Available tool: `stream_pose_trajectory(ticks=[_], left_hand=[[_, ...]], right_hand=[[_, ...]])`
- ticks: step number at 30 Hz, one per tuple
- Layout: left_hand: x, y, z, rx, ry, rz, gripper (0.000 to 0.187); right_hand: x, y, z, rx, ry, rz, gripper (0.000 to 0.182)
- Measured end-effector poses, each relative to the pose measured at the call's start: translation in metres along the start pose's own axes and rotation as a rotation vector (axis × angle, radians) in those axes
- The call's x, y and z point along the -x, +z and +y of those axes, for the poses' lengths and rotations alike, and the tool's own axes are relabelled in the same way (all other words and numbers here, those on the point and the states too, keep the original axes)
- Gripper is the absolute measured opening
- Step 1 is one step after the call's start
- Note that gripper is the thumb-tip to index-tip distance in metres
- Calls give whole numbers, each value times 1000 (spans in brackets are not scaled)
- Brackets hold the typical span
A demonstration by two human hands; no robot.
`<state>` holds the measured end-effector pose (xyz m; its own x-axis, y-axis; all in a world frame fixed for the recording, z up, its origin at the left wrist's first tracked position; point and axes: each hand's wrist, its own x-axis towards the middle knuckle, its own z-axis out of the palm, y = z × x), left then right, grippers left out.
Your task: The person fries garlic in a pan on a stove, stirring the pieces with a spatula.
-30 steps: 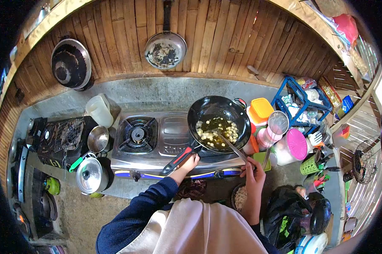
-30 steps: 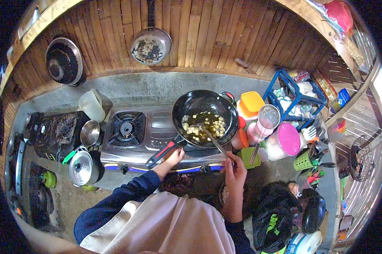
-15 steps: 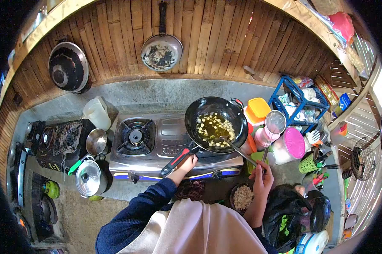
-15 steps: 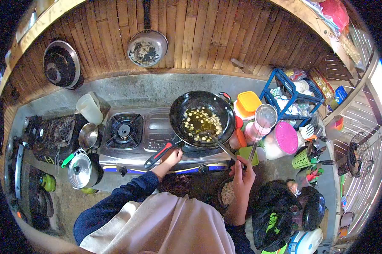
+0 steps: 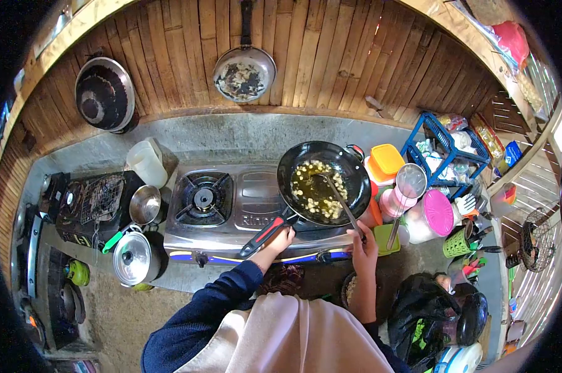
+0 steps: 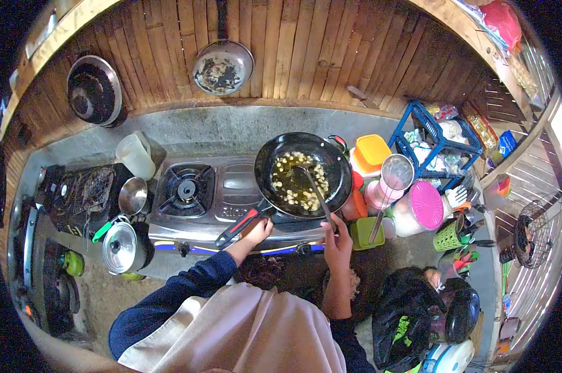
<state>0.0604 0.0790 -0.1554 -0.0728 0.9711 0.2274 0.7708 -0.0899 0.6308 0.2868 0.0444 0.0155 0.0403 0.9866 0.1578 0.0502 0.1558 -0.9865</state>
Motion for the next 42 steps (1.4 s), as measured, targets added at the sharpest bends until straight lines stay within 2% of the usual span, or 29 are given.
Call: stream_pose_trajectory(ticks=[2,5,10,12,16,25,27,30,36,40,42], left_hand=[[2,-3,2,-14,6,-1,38],[0,-4,3,-31,2,-20,38],[2,-3,3,-6,-27,-38,37],[1,-8,8,-13,-64,-71,29],[2,-16,15,-26,-41,-41,29],[-1,-3,3,-30,-46,-58,28],[-2,3,-3,-3,79,81,41],[0,-3,2,-26,1,-7,40],[-2,-8,5,-54,-30,-85,37],[0,-9,9,-66,-37,-50,37],[-1,-9,7,-58,-51,-72,37]], right_hand=[[-2,1,16,22,7,-30,28],[-6,1,41,144,-110,-57,32],[2,-2,25,84,-21,-23,26],[5,-6,11,51,-27,-19,25],[11,-11,-5,26,0,112,21],[33,-15,-50,-45,-89,248,12],[37,-18,-53,-24,-164,305,11],[42,-23,-55,-6,-185,325,10],[41,-23,-46,18,-158,286,13],[36,-16,-39,14,-131,264,16],[34,-13,-37,52,-60,230,20]])
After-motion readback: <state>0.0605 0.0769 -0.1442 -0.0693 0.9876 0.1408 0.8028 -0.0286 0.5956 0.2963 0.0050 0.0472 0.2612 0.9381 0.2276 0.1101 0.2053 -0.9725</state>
